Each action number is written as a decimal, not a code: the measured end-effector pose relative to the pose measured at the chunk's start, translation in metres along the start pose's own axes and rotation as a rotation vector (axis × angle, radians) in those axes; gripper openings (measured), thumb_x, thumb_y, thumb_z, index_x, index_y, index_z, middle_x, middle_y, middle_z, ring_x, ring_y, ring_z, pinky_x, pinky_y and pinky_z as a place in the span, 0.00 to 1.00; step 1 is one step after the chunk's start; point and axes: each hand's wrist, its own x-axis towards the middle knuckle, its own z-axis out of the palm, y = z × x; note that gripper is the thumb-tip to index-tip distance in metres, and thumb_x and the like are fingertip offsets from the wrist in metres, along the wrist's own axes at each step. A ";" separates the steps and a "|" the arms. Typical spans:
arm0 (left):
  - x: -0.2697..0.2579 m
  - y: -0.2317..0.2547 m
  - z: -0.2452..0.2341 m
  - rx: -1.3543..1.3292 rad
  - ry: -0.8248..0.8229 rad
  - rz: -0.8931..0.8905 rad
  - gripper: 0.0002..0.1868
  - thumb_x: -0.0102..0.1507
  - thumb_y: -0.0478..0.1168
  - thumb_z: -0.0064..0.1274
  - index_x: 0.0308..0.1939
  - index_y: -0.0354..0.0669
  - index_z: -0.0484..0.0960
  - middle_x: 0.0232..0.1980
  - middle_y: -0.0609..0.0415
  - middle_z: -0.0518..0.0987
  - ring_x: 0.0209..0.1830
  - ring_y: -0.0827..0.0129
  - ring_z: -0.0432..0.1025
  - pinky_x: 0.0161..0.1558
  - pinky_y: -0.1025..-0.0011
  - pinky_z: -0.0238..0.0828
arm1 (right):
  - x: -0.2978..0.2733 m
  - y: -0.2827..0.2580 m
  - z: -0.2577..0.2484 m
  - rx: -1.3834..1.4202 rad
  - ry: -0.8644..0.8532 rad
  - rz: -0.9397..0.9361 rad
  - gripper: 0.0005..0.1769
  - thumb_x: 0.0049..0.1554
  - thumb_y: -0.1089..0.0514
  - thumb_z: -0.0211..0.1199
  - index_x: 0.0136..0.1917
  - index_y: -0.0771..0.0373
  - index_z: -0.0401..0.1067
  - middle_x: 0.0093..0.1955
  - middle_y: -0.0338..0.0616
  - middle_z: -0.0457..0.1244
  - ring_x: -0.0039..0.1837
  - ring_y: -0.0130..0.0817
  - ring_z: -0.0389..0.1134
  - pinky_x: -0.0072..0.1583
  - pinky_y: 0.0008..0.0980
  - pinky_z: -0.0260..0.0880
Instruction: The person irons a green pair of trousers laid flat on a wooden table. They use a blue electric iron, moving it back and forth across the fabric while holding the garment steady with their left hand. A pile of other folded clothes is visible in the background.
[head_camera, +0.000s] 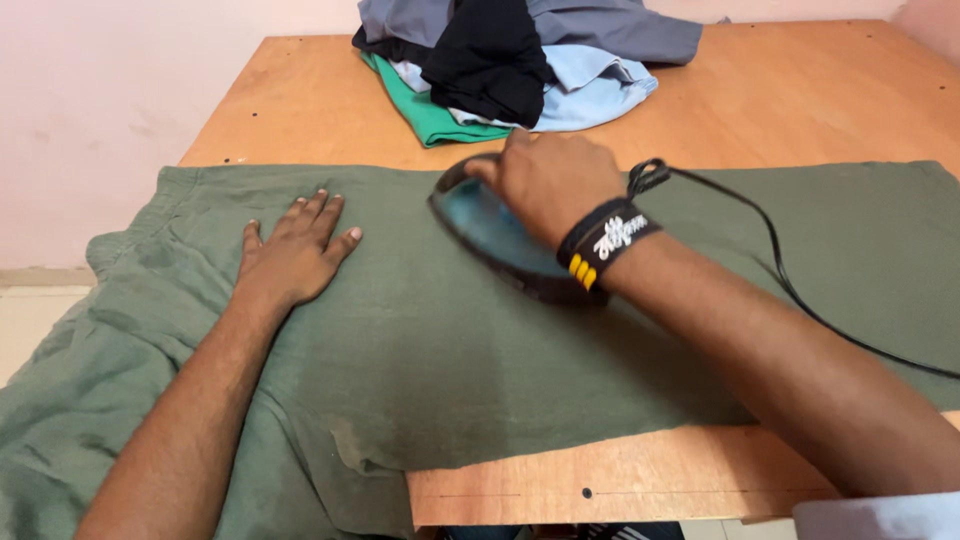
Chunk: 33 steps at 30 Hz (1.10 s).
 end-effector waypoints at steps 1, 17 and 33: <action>-0.001 0.000 0.000 -0.002 -0.001 -0.001 0.38 0.67 0.68 0.30 0.79 0.62 0.54 0.84 0.64 0.47 0.83 0.68 0.42 0.74 0.33 0.32 | 0.005 0.006 0.005 -0.003 -0.007 0.026 0.36 0.64 0.30 0.53 0.42 0.66 0.75 0.31 0.52 0.69 0.35 0.51 0.72 0.35 0.47 0.70; 0.004 -0.005 0.002 -0.024 0.009 -0.004 0.38 0.66 0.68 0.32 0.79 0.63 0.56 0.84 0.65 0.48 0.83 0.68 0.43 0.74 0.34 0.34 | -0.044 0.175 -0.014 -0.172 -0.239 0.480 0.37 0.68 0.27 0.49 0.48 0.61 0.81 0.42 0.56 0.72 0.45 0.56 0.74 0.45 0.53 0.73; 0.008 -0.015 0.007 -0.047 0.012 0.011 0.40 0.64 0.70 0.33 0.78 0.64 0.57 0.83 0.63 0.50 0.83 0.67 0.43 0.74 0.35 0.32 | -0.168 0.375 0.003 -0.391 -0.213 0.769 0.36 0.70 0.30 0.49 0.47 0.63 0.80 0.36 0.57 0.70 0.39 0.55 0.73 0.42 0.49 0.73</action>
